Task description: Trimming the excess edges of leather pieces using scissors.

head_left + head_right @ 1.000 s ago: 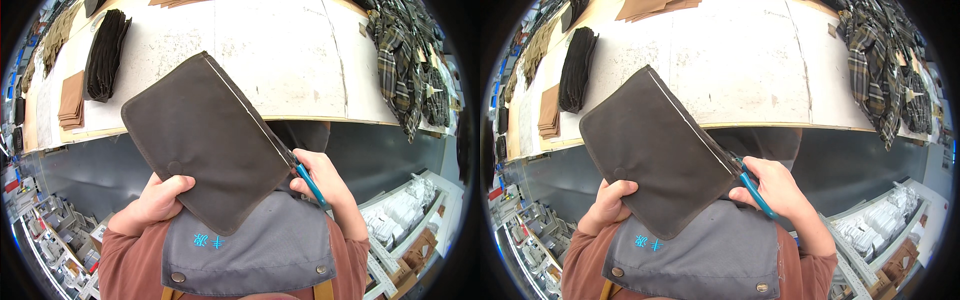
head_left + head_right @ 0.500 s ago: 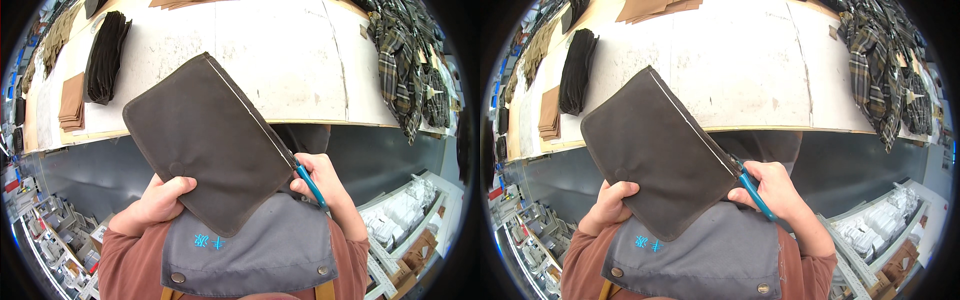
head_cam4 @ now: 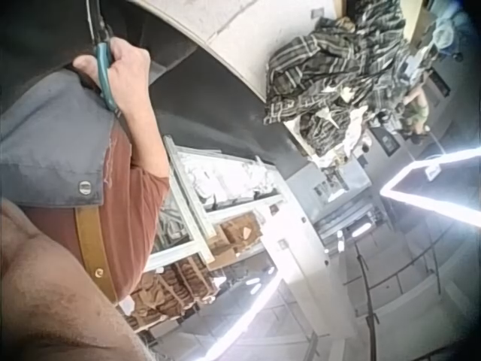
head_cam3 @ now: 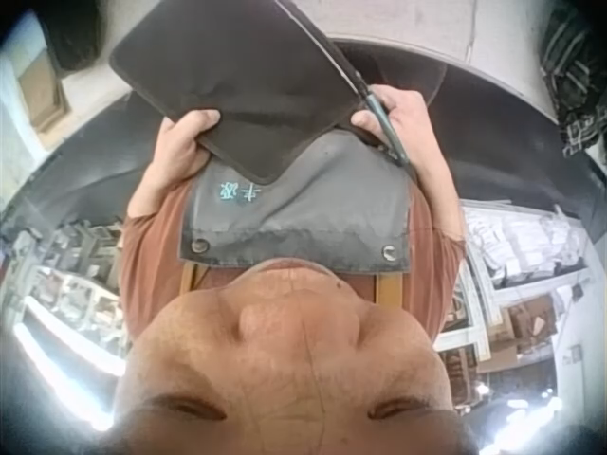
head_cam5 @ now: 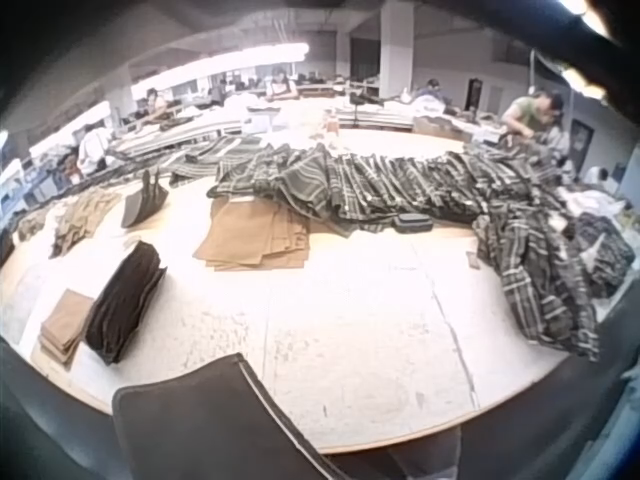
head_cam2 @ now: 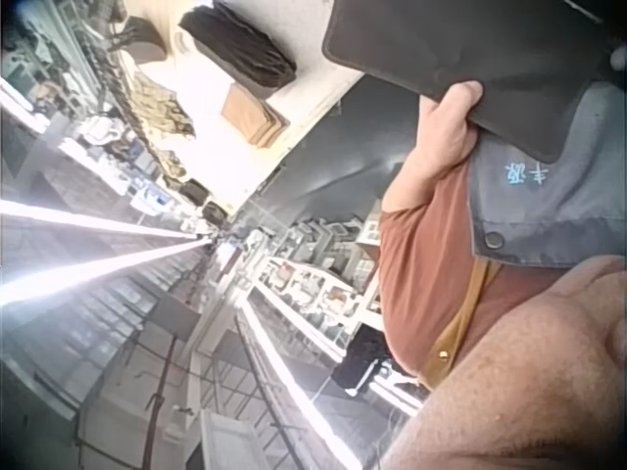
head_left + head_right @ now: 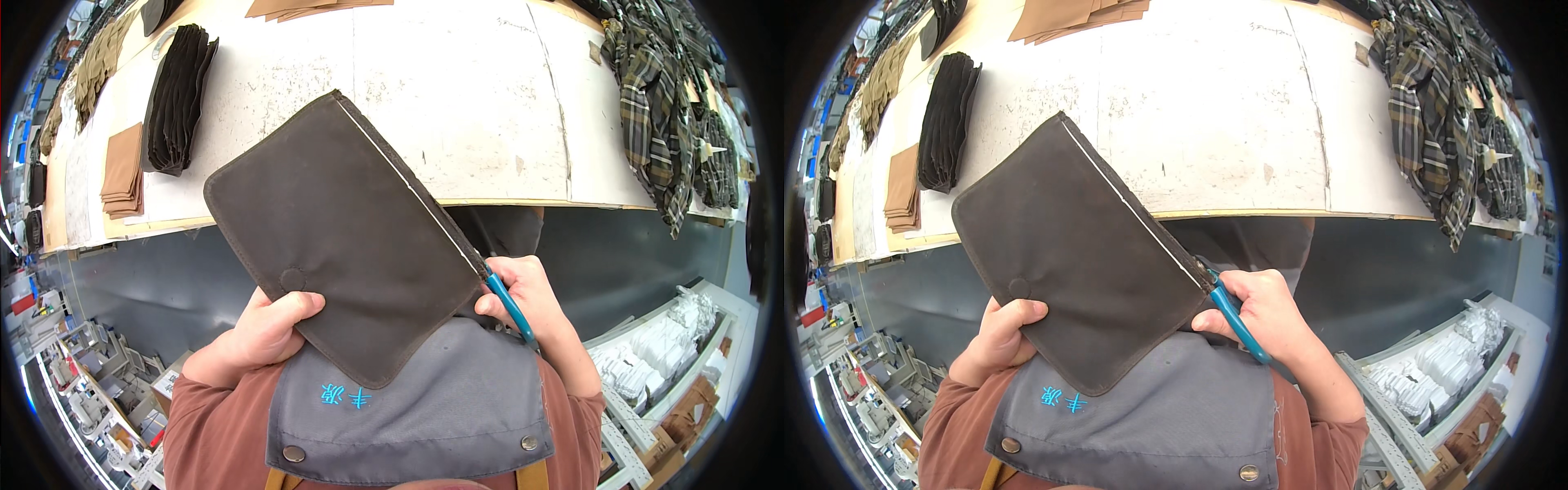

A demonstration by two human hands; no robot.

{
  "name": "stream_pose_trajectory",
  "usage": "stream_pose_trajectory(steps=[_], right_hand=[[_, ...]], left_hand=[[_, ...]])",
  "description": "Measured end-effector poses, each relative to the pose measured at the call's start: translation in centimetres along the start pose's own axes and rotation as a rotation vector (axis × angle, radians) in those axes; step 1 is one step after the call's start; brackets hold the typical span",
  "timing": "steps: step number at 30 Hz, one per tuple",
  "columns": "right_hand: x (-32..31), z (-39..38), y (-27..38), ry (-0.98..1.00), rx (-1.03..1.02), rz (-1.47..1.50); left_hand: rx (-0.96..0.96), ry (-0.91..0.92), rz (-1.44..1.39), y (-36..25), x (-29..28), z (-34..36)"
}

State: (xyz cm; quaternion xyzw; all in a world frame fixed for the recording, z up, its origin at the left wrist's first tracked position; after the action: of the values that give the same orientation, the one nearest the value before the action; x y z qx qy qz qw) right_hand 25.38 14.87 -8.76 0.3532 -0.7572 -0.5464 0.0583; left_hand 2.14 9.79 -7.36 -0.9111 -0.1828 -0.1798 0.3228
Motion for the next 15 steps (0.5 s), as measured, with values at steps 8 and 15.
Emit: stream_pose_trajectory(steps=[8, 15], right_hand=[[-0.1, 0.0, 0.0, -0.015, -0.039, 0.048], [-0.2, 1.0, 0.2, 0.006, -0.044, -0.08]], left_hand=[[-0.002, 0.025, 0.023, 0.1, 0.0, 0.0], [-0.001, 0.056, 0.037, 0.2, 0.1, -0.1]])
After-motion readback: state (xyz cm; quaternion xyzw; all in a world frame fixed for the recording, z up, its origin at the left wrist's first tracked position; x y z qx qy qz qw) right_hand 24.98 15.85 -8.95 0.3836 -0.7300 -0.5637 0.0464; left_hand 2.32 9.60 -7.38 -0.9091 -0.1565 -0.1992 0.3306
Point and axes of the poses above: each hand's wrist, its own z-axis towards the middle knuckle, its own x-axis out of the palm, y = z × x, the point moved 10 cm from there along z, towards the middle knuckle, and after that the axes turned 2 degrees about -x, right-handed, at the moved point
